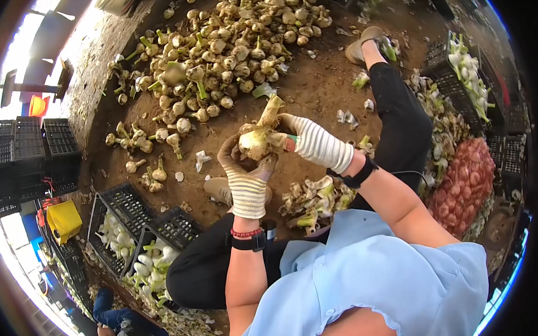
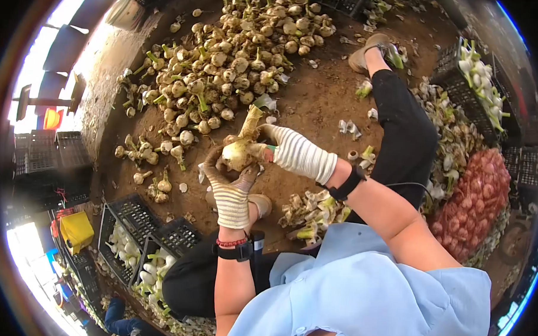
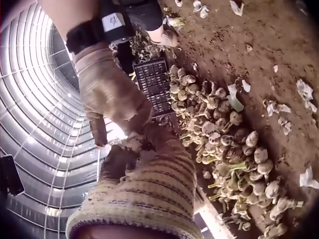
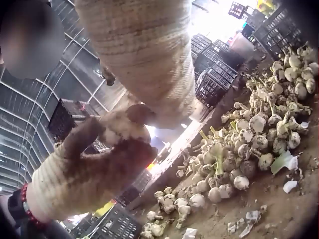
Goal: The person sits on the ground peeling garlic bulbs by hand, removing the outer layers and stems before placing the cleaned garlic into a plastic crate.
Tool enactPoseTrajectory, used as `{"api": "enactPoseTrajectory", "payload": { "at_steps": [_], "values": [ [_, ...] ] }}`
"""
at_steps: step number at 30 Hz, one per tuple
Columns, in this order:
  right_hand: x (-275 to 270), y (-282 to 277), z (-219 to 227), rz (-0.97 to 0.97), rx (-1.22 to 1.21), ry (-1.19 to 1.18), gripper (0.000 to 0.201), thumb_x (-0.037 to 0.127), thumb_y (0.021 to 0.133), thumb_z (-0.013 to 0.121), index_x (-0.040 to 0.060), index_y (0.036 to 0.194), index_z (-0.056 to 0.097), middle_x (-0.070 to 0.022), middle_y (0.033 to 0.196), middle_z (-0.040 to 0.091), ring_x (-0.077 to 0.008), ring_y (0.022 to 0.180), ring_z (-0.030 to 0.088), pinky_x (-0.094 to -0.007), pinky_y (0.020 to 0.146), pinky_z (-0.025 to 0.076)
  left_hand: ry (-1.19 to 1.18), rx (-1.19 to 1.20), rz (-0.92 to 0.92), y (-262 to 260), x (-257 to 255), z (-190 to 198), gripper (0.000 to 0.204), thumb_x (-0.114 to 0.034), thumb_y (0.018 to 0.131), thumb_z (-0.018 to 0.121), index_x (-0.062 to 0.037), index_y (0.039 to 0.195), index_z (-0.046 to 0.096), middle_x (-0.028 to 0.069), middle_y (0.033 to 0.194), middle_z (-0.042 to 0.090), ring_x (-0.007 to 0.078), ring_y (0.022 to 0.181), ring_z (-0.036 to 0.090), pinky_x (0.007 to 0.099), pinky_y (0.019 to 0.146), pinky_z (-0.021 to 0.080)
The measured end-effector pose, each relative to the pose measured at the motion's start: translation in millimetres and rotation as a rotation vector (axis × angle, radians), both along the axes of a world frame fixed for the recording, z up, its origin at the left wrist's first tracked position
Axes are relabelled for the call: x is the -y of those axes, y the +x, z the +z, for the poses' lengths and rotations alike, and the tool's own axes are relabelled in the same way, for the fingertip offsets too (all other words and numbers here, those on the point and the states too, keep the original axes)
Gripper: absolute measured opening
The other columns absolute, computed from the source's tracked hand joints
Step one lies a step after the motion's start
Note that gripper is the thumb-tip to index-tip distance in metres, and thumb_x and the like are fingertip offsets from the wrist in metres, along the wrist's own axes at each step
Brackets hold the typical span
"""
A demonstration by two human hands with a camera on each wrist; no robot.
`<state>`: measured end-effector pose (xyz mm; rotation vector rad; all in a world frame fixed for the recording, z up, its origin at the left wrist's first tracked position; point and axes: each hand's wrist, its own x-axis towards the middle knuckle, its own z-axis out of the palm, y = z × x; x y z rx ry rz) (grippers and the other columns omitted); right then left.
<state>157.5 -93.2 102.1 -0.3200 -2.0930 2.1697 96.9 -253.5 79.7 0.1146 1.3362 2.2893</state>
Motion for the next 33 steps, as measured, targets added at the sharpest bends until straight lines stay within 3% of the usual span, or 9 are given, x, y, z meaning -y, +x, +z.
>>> {"api": "enactPoseTrajectory", "payload": {
  "at_steps": [2, 7, 10, 12, 14, 16, 28, 29, 33],
  "values": [
    [-7, 20, 36, -0.013, 0.117, 0.136, 0.036, 0.021, 0.094, 0.065, -0.0019, 0.12, 0.057, -0.0043, 0.102, 0.066, -0.0101, 0.088, 0.057, -0.0262, 0.077, 0.05, -0.358, -0.246, -0.094, 12, 6, 21, 0.077, 0.001, 0.07, 0.079, -0.0138, 0.131, 0.035, 0.0114, 0.127, 0.052, 0.0232, 0.115, 0.055, 0.0375, 0.094, 0.052],
    [-41, 78, 26, -0.281, -0.111, -0.896, 0.028, 0.019, 0.094, 0.064, 0.0054, 0.118, 0.059, -0.0055, 0.11, 0.066, -0.0146, 0.092, 0.065, -0.0269, 0.074, 0.055, -0.023, 0.047, -0.16, 32, 12, 12, 0.075, -0.007, 0.068, 0.085, -0.015, 0.127, 0.039, 0.012, 0.125, 0.053, 0.0251, 0.11, 0.059, 0.038, 0.081, 0.059],
    [-67, 94, -43, -0.238, 0.41, -0.277, 0.03, 0.023, 0.098, 0.059, 0.0059, 0.122, 0.057, -0.0058, 0.11, 0.065, -0.0119, 0.103, 0.061, -0.0237, 0.075, 0.051, -0.203, -0.132, -0.148, 38, 5, 10, 0.075, -0.002, 0.07, 0.082, -0.0136, 0.127, 0.035, 0.0116, 0.124, 0.051, 0.0229, 0.111, 0.056, 0.037, 0.093, 0.053],
    [-29, 98, 8, -0.25, 0.006, 0.2, 0.032, 0.023, 0.099, 0.056, 0.0047, 0.126, 0.055, -0.0026, 0.113, 0.064, -0.0088, 0.107, 0.059, -0.0229, 0.083, 0.05, -0.286, -0.257, -0.13, 48, -1, 33, 0.073, 0.001, 0.071, 0.079, -0.0136, 0.126, 0.034, 0.0116, 0.121, 0.051, 0.0226, 0.109, 0.057, 0.0356, 0.095, 0.05],
    [-13, 93, 22, -0.059, -0.041, -0.496, 0.043, 0.029, 0.098, 0.058, 0.0036, 0.133, 0.051, -0.0015, 0.123, 0.061, -0.0089, 0.115, 0.055, -0.023, 0.095, 0.045, -0.533, -0.544, -0.09, 54, -3, 39, 0.073, 0.003, 0.07, 0.077, -0.0125, 0.126, 0.033, 0.0115, 0.119, 0.051, 0.0221, 0.107, 0.057, 0.0338, 0.096, 0.048],
    [4, 74, 29, -0.023, -0.105, -0.463, 0.059, 0.041, 0.094, 0.063, 0.0042, 0.138, 0.047, -0.0009, 0.124, 0.059, -0.0104, 0.115, 0.055, -0.0245, 0.1, 0.043, -0.497, -0.559, -0.098, 59, -1, 40, 0.072, 0.004, 0.07, 0.076, -0.0111, 0.126, 0.033, 0.0127, 0.118, 0.051, 0.0223, 0.107, 0.057, 0.033, 0.094, 0.048],
    [8, 54, 35, -0.074, 0.048, -0.016, 0.03, 0.015, 0.097, 0.058, 0.0015, 0.124, 0.057, -0.0016, 0.091, 0.063, -0.0072, 0.077, 0.051, -0.0256, 0.069, 0.048, -0.744, -0.725, -0.083, 59, 10, 46, 0.077, 0.0, 0.066, 0.081, -0.0071, 0.126, 0.033, 0.014, 0.117, 0.049, 0.0243, 0.104, 0.056, 0.0337, 0.094, 0.047],
    [4, 55, 42, -0.018, 0.133, -0.041, 0.04, 0.027, 0.099, 0.057, -0.0015, 0.127, 0.056, -0.0064, 0.108, 0.065, -0.0085, 0.101, 0.054, -0.0262, 0.091, 0.045, -0.7, -0.714, -0.092, 57, 9, 43, 0.077, 0.0, 0.066, 0.081, -0.0069, 0.126, 0.033, 0.0138, 0.117, 0.048, 0.024, 0.105, 0.055, 0.034, 0.095, 0.046],
    [8, 48, 38, -0.019, 0.086, -0.034, 0.039, 0.026, 0.099, 0.057, -0.0015, 0.126, 0.056, -0.0059, 0.108, 0.065, -0.009, 0.101, 0.055, -0.0266, 0.09, 0.045, -0.648, -0.687, -0.076, 55, 9, 31, 0.077, -0.001, 0.067, 0.081, -0.0064, 0.126, 0.032, 0.0134, 0.118, 0.047, 0.0234, 0.107, 0.054, 0.0347, 0.096, 0.045]
  ]
}}
